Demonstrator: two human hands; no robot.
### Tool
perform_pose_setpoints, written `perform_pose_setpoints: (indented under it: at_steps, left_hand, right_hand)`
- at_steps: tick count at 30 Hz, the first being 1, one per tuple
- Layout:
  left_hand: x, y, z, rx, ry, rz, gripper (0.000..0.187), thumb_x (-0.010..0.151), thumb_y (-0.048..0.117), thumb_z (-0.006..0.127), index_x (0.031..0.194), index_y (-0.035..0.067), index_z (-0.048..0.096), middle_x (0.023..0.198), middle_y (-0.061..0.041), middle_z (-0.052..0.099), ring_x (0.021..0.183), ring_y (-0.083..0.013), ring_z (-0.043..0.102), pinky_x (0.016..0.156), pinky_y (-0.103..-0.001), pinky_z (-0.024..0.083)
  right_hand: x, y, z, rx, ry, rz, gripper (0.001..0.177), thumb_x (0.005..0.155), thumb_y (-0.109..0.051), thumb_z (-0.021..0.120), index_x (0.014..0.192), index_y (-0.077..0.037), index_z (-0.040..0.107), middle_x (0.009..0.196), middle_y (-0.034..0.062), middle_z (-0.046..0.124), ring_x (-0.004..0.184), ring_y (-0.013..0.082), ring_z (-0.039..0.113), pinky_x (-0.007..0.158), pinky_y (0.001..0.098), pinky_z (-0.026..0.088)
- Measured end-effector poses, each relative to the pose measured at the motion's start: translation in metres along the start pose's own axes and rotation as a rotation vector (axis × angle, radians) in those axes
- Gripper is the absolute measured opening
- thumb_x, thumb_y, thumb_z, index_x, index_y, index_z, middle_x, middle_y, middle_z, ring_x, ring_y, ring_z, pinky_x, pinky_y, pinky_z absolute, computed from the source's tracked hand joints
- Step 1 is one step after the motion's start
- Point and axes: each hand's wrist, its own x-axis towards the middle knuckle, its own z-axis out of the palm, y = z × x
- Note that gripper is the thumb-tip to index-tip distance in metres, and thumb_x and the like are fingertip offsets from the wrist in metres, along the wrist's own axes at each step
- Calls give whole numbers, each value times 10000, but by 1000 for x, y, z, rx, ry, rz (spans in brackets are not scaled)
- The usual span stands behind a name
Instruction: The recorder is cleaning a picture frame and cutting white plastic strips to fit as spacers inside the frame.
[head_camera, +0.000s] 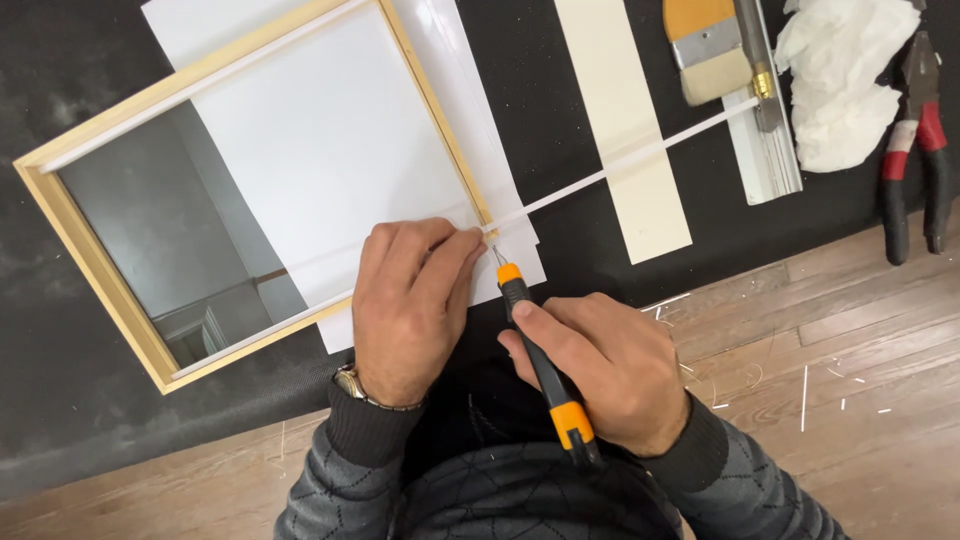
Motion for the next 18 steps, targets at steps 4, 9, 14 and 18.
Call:
perform_pose_setpoints:
  at_steps: [4, 9, 14, 18]
  left_hand:
    - [1, -1, -1, -5, 5, -3, 233, 875, -6, 820, 1085, 20, 723, 1045, -71, 650, 954, -264, 603, 809, -367, 515]
    - [1, -2, -1, -7, -12, 13, 262, 854, -9, 816, 1096, 15, 720, 1046, -71, 650, 957, -264, 605, 815, -373, 515]
    - [-1, -3, 0, 2, -18, 21, 260, 859, -3, 821, 1099, 14, 721, 1046, -68, 649, 956, -250, 606, 812, -364, 515]
    - [-1, -3, 1, 4, -23, 18, 252, 866, 1, 825, 1095, 16, 721, 1045, -65, 646, 952, -245, 605, 808, -361, 514]
  right_hand:
    - [4, -1, -3, 29, 17, 24, 382, 846, -96, 874, 1152, 1, 668, 913, 115, 702, 743, 221, 695, 614, 308, 558]
    - [2, 0, -2, 32, 7, 55, 376, 825, -76, 875, 1131, 9, 675, 905, 121, 701, 744, 220, 707, 610, 296, 572]
    - [1, 0, -1, 24, -1, 45, 376, 831, -76, 877, 1131, 21, 672, 904, 127, 700, 738, 223, 707, 608, 297, 573]
    - [-3, 2, 2, 24, 5, 34, 369, 834, -78, 877, 1122, 20, 668, 905, 134, 699, 739, 221, 712, 608, 289, 579]
